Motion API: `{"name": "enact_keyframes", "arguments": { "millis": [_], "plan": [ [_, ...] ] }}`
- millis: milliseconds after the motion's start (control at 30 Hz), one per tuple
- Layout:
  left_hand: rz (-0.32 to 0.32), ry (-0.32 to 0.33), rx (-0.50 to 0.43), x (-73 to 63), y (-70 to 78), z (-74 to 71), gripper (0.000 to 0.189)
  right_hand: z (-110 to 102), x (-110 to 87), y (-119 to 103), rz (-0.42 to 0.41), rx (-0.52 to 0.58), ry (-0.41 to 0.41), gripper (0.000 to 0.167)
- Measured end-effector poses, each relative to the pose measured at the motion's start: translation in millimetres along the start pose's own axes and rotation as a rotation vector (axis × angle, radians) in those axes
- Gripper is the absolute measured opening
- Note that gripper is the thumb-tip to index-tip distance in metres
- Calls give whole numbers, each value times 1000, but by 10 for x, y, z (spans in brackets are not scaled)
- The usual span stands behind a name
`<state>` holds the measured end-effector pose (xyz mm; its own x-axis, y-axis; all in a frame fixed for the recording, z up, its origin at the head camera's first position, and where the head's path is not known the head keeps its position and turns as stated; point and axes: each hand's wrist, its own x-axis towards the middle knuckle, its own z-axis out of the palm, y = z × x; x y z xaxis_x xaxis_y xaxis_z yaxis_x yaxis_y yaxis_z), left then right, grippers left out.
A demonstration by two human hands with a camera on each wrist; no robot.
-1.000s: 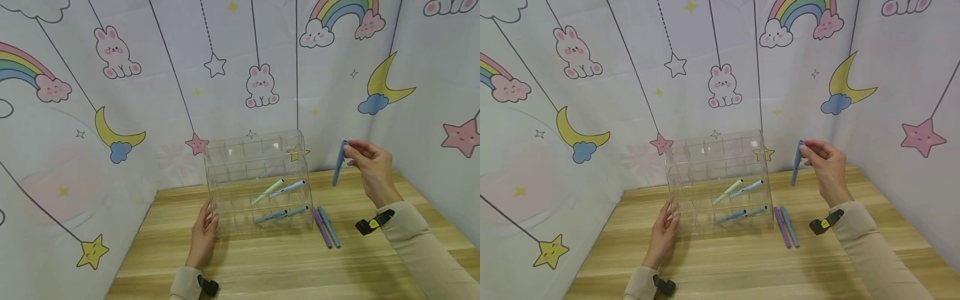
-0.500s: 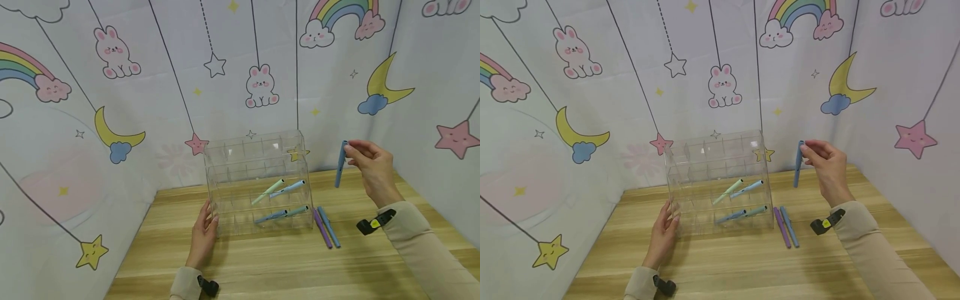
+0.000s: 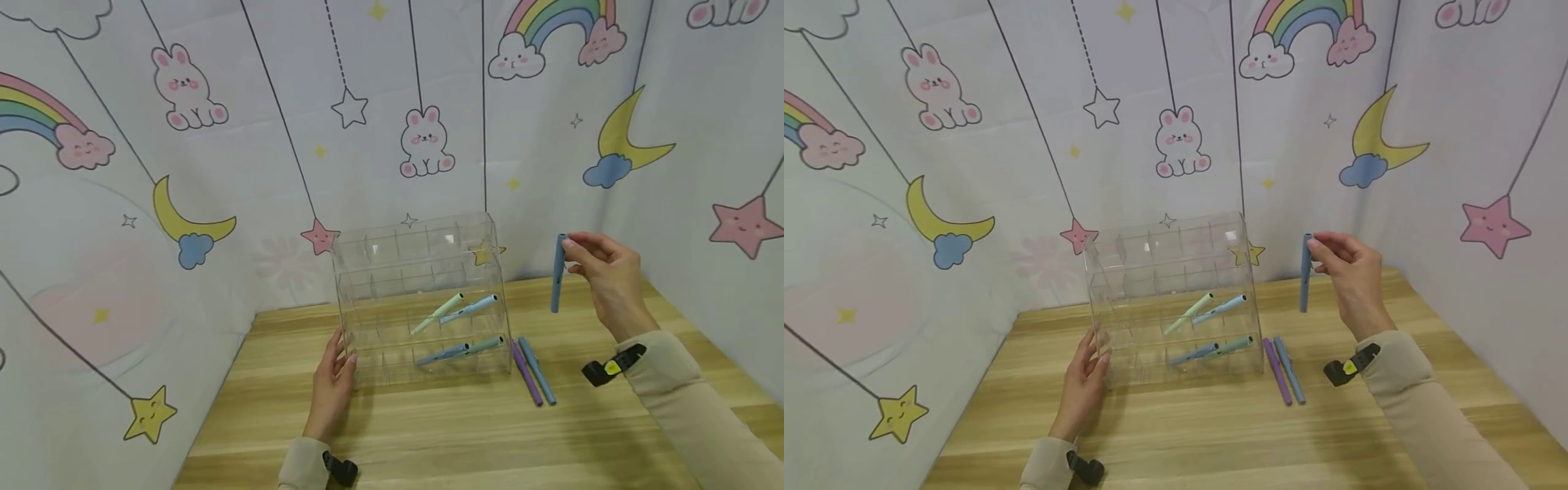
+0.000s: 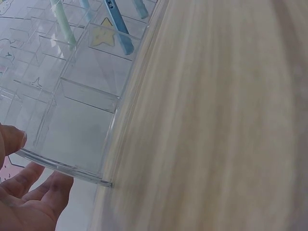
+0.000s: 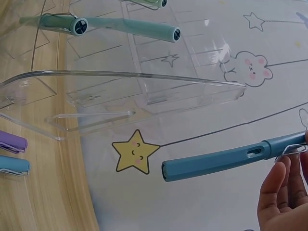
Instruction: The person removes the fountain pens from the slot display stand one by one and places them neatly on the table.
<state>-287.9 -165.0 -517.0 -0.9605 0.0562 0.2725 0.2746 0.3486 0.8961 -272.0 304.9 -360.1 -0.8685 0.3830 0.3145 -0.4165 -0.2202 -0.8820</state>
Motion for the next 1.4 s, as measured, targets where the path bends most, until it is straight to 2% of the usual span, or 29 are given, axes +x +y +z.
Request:
{"name": "enact_keyframes", "arguments": {
  "millis": [233,500,767,1000,1400],
  "plan": [
    [-8,-1,15,-14,-5,6,66,-29,-24,22,10,22,-8,16],
    [-14,1,0,-18,2,5,66,-29,-32,50,23,-13,9,16],
    [-5,-4,1,-15,3,-1,66,-47,-23,39,-4,44,-16,17],
    [1,-1,7,-4,-4,6,66,-77,-51,70,23,6,-4,20],
    [5,0,5,9,-3,-4,67,-74,-50,69,14,-24,4,17]
  ]
}}
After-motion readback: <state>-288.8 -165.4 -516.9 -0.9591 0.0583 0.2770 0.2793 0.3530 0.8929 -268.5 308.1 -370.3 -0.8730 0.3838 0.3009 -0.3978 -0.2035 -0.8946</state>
